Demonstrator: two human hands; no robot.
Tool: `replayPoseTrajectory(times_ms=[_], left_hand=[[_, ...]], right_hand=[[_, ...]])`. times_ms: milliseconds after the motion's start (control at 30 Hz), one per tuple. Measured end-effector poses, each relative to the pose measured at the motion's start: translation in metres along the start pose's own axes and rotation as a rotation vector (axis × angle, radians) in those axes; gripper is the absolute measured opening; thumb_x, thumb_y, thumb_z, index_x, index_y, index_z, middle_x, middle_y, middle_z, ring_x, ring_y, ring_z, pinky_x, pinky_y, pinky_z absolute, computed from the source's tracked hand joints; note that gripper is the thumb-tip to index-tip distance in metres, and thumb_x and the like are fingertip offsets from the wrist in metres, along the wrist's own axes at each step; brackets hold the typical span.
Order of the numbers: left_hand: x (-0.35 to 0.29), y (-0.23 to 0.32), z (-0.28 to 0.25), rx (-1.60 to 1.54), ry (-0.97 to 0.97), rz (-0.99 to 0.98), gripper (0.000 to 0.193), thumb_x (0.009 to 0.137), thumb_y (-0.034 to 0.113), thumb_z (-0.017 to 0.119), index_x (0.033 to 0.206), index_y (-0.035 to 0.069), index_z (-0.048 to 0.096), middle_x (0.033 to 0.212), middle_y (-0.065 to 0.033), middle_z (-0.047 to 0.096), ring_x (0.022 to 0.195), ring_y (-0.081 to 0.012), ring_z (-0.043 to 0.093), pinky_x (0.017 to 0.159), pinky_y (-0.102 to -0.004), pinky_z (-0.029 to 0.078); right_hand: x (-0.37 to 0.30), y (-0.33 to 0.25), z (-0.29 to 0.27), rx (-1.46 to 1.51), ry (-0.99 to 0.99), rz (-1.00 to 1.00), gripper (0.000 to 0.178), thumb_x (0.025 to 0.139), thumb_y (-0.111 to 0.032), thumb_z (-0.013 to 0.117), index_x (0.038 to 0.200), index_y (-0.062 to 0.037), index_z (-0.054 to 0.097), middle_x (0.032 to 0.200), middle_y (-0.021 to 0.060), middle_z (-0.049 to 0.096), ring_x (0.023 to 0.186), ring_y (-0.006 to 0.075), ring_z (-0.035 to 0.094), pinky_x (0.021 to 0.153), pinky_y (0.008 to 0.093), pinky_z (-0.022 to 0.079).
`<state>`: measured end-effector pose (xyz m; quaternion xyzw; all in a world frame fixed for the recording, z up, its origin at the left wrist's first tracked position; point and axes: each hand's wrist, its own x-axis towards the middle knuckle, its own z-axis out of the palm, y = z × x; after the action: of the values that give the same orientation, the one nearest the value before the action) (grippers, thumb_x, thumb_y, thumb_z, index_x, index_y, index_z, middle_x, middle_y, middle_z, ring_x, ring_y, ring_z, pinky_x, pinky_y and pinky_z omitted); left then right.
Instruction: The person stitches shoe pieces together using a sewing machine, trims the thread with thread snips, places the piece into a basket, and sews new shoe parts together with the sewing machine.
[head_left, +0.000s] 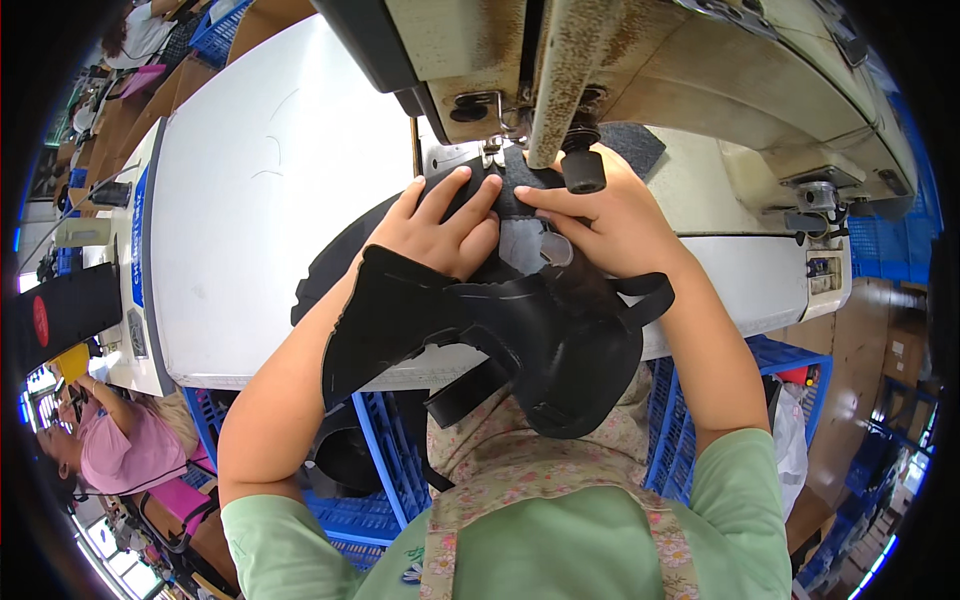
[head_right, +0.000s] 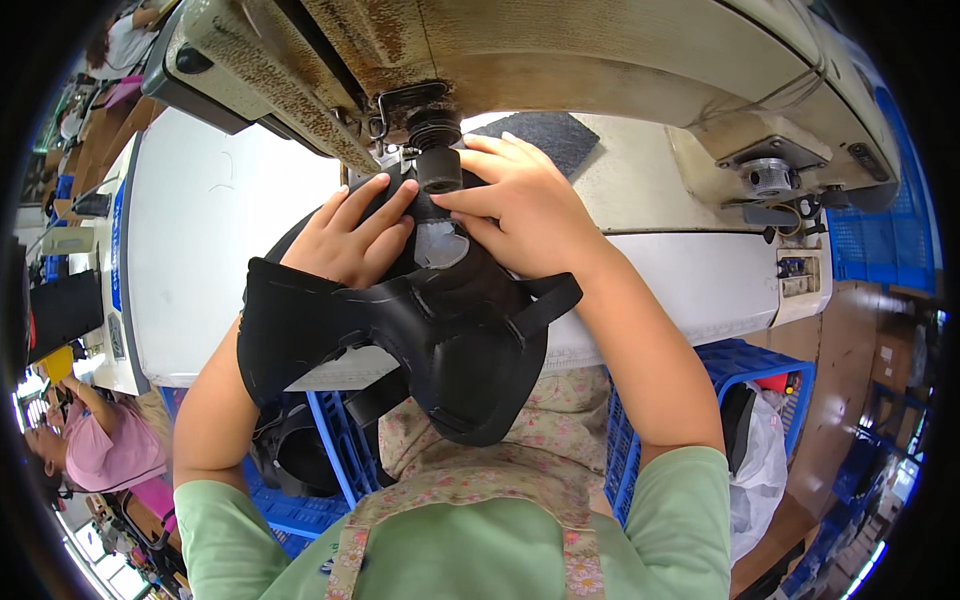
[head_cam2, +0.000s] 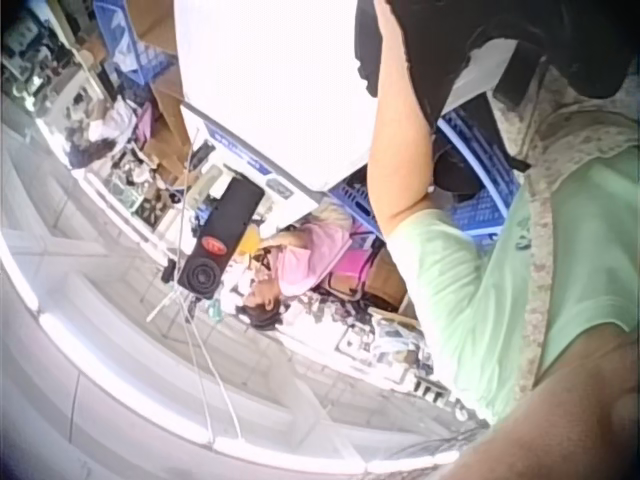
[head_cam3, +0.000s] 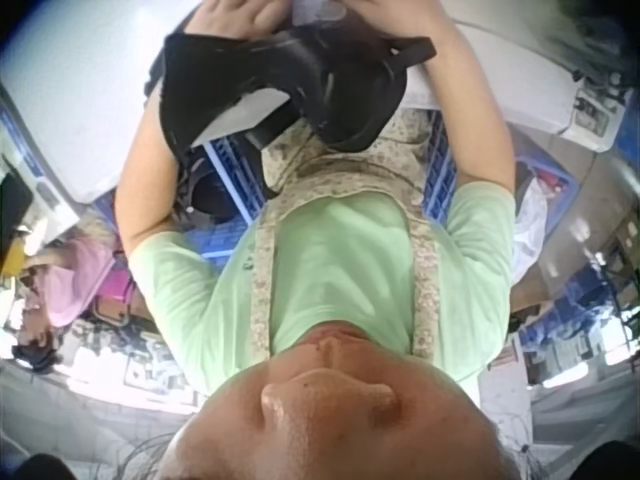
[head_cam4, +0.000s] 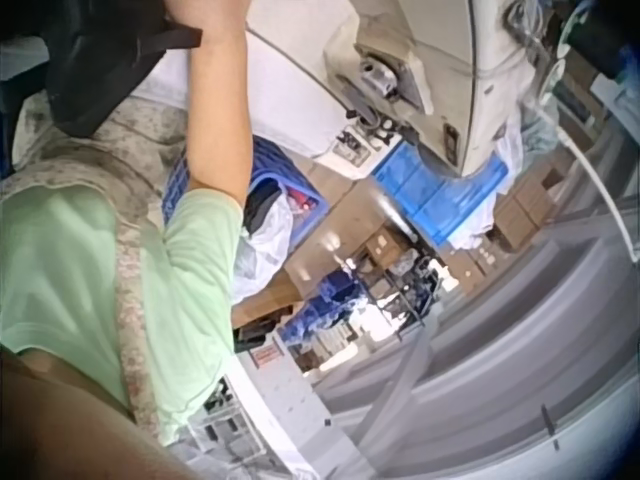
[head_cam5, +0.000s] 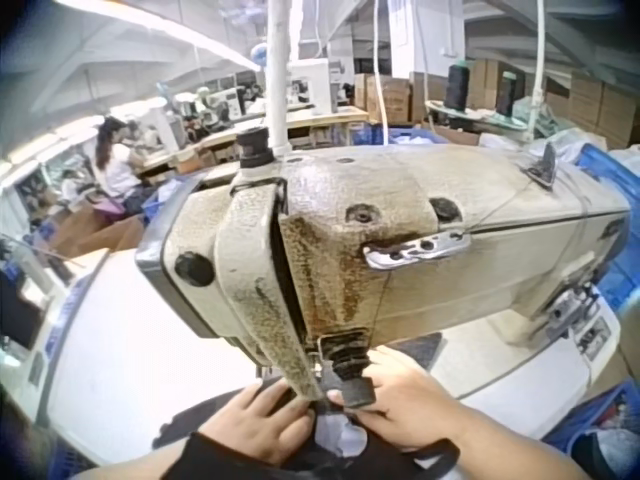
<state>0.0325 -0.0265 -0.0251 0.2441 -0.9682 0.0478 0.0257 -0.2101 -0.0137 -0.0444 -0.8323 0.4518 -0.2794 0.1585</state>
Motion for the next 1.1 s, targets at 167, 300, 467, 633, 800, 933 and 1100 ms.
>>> replayPoseTrajectory(times_ms=[167,300,467,633,800,933,1100], left_hand=[[-0.001,-0.001,0.001,0.006,0.001,0.005,0.036,0.083,0.014,0.056,0.117,0.003,0.057,0.143,-0.0152,0.044,0.131,-0.0327,0.041,0.104,-0.0466,0.039],[0.0,0.001,0.001,0.016,0.001,0.006,0.036,0.082,0.014,0.057,0.116,0.003,0.057,0.142,-0.0154,0.045,0.131,-0.0326,0.042,0.103,-0.0464,0.04],[0.001,0.0,0.004,0.042,0.043,0.014,0.036,0.081,0.013,0.059,0.115,0.003,0.058,0.139,-0.0153,0.048,0.129,-0.0328,0.044,0.103,-0.0458,0.041],[-0.001,-0.001,0.006,0.046,0.037,0.013,0.036,0.081,0.017,0.058,0.114,0.004,0.058,0.14,-0.0147,0.047,0.129,-0.0337,0.043,0.102,-0.0482,0.041],[0.0,-0.002,0.006,0.038,0.023,0.022,0.036,0.082,0.02,0.057,0.114,0.004,0.058,0.143,-0.0147,0.045,0.129,-0.0352,0.043,0.101,-0.0508,0.041],[0.0,-0.003,0.005,0.042,0.015,0.04,0.036,0.083,0.019,0.056,0.115,0.004,0.057,0.143,-0.0153,0.045,0.129,-0.0356,0.043,0.101,-0.0507,0.04],[-0.001,-0.004,0.006,0.059,0.011,0.049,0.036,0.083,0.018,0.056,0.116,0.004,0.057,0.143,-0.0156,0.045,0.128,-0.0356,0.043,0.101,-0.0505,0.04]], right_hand=[[0.001,-0.001,-0.001,-0.008,0.003,0.0,0.024,0.078,-0.016,0.069,0.101,-0.0165,0.075,0.122,0.0108,0.061,0.122,0.0354,0.05,0.102,0.0455,0.038],[0.0,-0.001,0.0,-0.007,0.002,0.015,0.024,0.079,-0.017,0.069,0.102,-0.0178,0.075,0.123,0.0117,0.061,0.123,0.035,0.05,0.103,0.0455,0.037],[-0.002,0.003,0.003,-0.01,0.012,0.013,0.023,0.08,-0.017,0.069,0.102,-0.019,0.075,0.124,0.0119,0.061,0.123,0.035,0.05,0.104,0.0462,0.037],[-0.001,0.004,0.003,0.02,0.027,-0.019,0.021,0.08,-0.017,0.069,0.1,-0.0192,0.075,0.123,0.0118,0.061,0.123,0.033,0.05,0.106,0.0476,0.036],[-0.002,0.009,0.005,0.018,0.035,-0.034,0.022,0.079,-0.018,0.069,0.1,-0.0193,0.075,0.123,0.0113,0.061,0.123,0.032,0.05,0.106,0.0481,0.036],[-0.001,0.009,0.006,0.02,0.039,-0.04,0.023,0.077,-0.016,0.069,0.099,-0.0192,0.075,0.123,0.0104,0.061,0.124,0.031,0.05,0.107,0.0485,0.035],[-0.001,0.01,0.008,0.007,0.042,-0.054,0.024,0.076,-0.015,0.069,0.099,-0.0195,0.075,0.123,0.0097,0.061,0.123,0.0302,0.051,0.107,0.0484,0.036]])
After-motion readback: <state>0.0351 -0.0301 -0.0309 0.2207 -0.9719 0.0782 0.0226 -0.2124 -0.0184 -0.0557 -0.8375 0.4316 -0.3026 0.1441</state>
